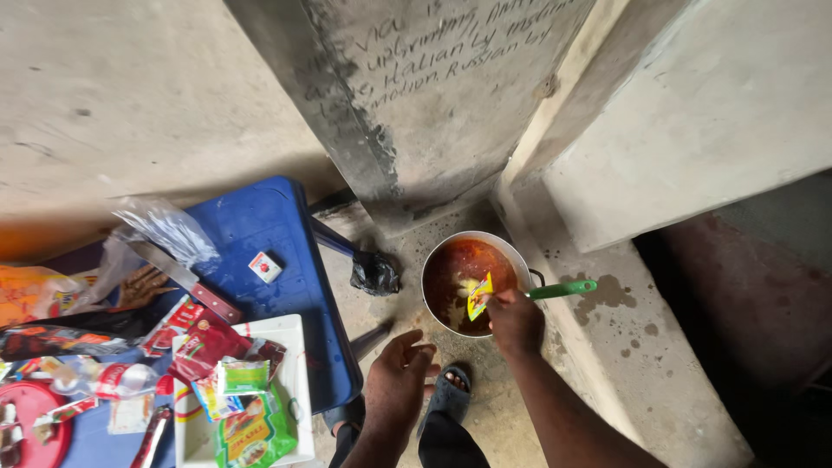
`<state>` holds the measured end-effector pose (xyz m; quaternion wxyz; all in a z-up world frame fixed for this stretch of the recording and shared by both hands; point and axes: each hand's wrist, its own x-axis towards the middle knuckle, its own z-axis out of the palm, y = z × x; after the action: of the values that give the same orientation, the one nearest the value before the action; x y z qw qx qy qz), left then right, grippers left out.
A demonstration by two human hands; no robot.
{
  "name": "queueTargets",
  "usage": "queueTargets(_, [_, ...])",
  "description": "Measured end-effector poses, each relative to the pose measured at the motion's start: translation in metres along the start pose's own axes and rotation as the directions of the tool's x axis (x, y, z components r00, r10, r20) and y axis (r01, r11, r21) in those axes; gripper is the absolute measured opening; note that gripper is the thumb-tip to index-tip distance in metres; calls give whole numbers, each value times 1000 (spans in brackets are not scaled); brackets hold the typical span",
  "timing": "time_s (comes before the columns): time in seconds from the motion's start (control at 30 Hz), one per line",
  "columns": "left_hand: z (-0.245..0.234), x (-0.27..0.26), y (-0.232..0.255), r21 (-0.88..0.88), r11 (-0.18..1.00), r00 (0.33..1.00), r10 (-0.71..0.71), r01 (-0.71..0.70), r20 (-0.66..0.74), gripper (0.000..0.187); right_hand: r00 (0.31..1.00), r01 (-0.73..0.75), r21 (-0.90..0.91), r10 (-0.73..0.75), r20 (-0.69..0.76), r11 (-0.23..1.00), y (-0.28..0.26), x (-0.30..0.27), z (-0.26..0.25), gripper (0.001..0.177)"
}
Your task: The person prepares soup by emptying seasoning packets into a pot, stirring the contents with a spoon, and washing rice in a large bowl by hand.
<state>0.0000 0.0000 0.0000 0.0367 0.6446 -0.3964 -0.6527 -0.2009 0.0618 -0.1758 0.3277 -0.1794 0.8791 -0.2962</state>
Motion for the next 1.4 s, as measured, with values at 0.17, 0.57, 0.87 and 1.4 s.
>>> queueTargets(0.17, [32, 31, -10, -327, 945, 1000, -28, 24, -7, 50, 978, 210, -306, -206, 45, 929, -10, 17, 10, 22])
queueTargets(0.57, [29, 44, 30, -288, 958, 1000, -10, 3, -24, 54, 992, 111, -329, -87, 88, 938, -42, 9, -5, 30])
queueTargets(0.87, [5, 20, 39, -121, 993, 1000, -22, 19, -21, 55, 941, -291, 63, 273, 200, 955, -53, -20, -7, 33])
queueTargets(1.4, [-113, 13, 17, 82, 994, 991, 81, -73, -102, 45, 892, 364, -79, -372, -257, 928, -114, -106, 55, 22])
